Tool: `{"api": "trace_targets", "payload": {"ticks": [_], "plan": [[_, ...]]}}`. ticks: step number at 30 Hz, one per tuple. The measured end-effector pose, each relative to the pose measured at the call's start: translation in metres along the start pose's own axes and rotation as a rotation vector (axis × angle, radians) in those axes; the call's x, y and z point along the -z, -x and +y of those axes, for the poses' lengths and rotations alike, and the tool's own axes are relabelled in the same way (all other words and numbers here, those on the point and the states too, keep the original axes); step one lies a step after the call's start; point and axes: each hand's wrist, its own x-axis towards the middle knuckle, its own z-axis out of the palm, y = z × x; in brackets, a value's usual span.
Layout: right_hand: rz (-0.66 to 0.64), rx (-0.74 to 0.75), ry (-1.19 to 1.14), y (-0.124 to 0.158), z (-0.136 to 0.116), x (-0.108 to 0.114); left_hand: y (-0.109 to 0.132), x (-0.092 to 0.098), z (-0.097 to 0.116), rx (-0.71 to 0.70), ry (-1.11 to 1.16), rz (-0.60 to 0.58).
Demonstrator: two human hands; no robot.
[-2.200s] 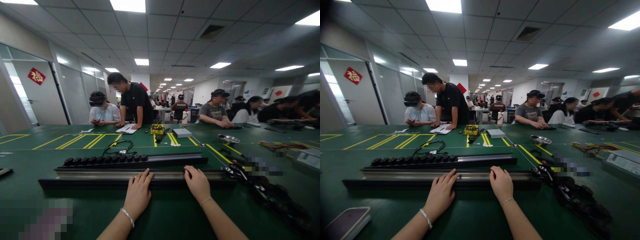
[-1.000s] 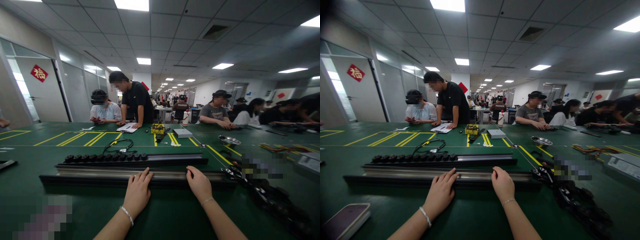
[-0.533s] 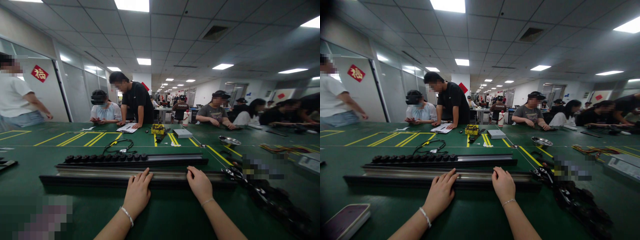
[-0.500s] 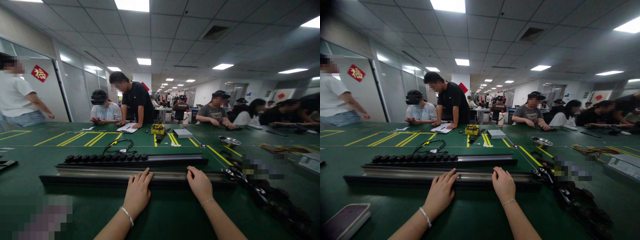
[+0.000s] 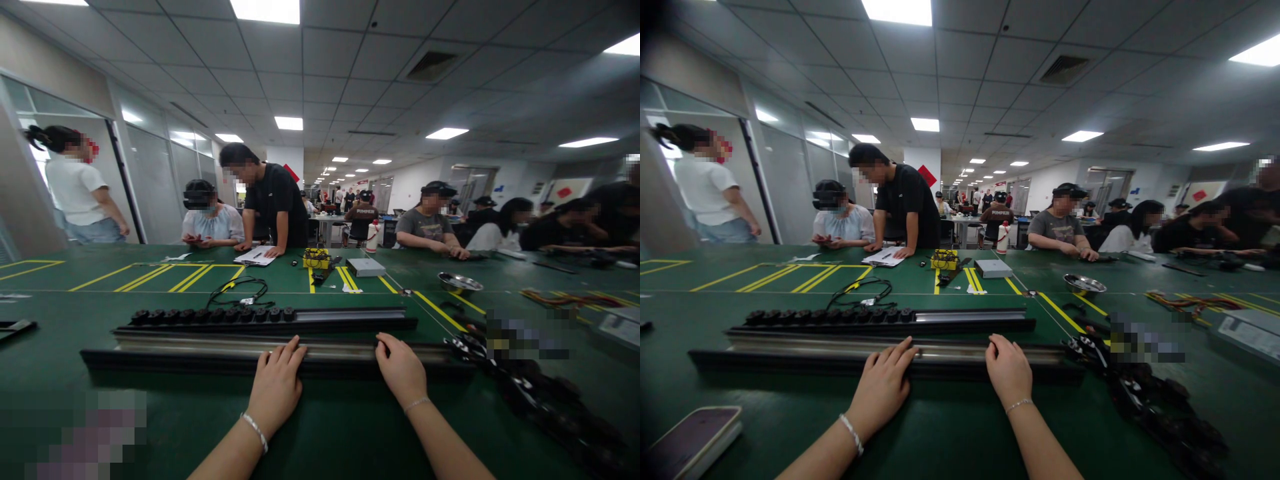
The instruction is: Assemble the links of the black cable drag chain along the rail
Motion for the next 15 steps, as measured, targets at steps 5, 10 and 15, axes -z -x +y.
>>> {"api": "trace_targets", "payload": {"ticks": [5, 10, 15], "plan": [[0.003, 0.001, -0.009, 0.0, 0.0, 0.001, 0.0, -0.001, -0.001, -0.003, 0.003, 0.004], [0.046, 0.045, 0.006, -0.001, 0.007, -0.008, 0.0, -0.003, -0.001, -0.004, -0.016, 0.005], [0.064, 0.057, -0.005, -0.002, 0.008, -0.01, 0.0, -0.003, -0.001, -0.004, -0.02, -0.003]]}}
